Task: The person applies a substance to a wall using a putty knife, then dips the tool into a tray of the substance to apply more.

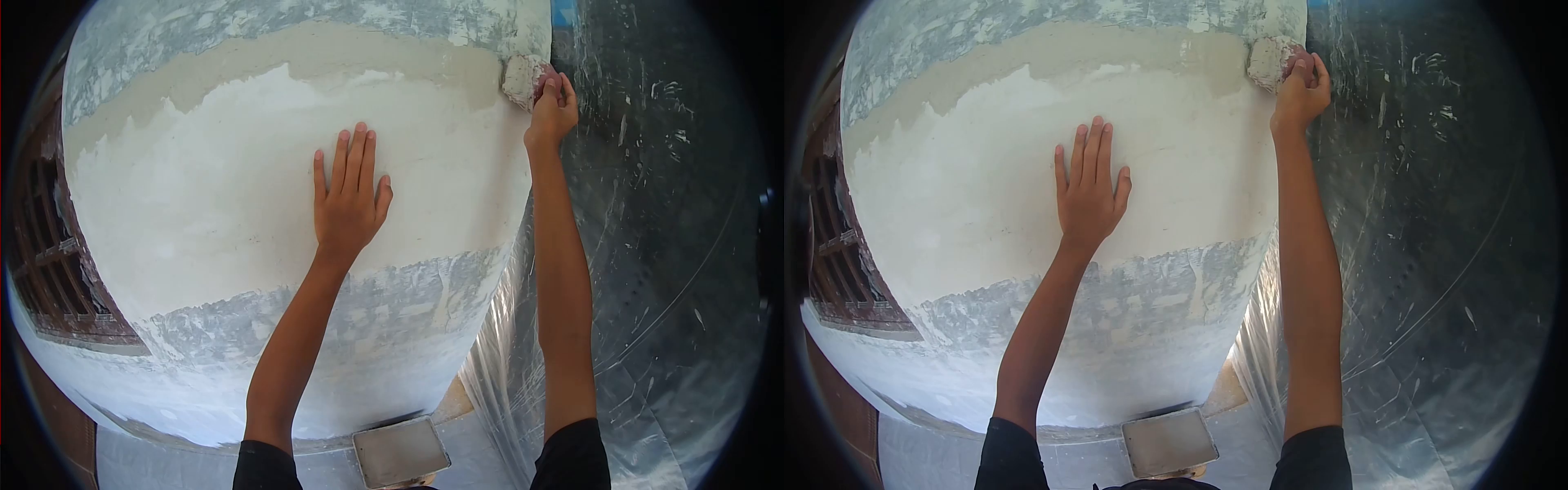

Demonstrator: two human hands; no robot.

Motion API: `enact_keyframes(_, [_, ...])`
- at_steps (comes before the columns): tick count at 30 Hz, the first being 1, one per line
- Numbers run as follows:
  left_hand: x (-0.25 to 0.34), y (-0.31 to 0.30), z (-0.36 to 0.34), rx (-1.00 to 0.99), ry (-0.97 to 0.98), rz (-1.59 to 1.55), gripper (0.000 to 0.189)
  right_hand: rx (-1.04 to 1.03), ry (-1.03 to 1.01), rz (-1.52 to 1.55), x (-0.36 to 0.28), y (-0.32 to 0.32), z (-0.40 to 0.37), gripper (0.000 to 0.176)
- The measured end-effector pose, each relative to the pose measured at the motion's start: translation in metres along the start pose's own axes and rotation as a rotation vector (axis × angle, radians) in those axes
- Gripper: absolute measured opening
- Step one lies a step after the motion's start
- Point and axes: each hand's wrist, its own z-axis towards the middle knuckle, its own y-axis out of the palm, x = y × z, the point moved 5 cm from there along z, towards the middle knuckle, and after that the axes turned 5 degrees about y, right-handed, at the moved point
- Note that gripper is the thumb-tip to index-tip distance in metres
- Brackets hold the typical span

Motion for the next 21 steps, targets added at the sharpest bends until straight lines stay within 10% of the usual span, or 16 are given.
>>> enact_keyframes(7, [-0.001, 0.001, -0.001, -0.001, -0.003, -0.01, 0.061, -0.479, -0.209, -0.289, -0.02, 0.057, -0.043, 0.036])
enact_keyframes(12, [-0.001, 0.001, -0.001, -0.004, -0.006, -0.014, 0.061, -0.115, -0.023, -0.146, -0.013, 0.031, -0.022, 0.035])
enact_keyframes(18, [0.0, 0.002, -0.001, -0.015, -0.009, -0.008, 0.061, -0.492, -0.291, -0.317, -0.03, 0.061, -0.05, 0.034])
enact_keyframes(21, [-0.001, 0.002, -0.001, -0.014, -0.01, -0.01, 0.061, -0.34, -0.182, -0.308, -0.021, 0.06, -0.038, 0.033])
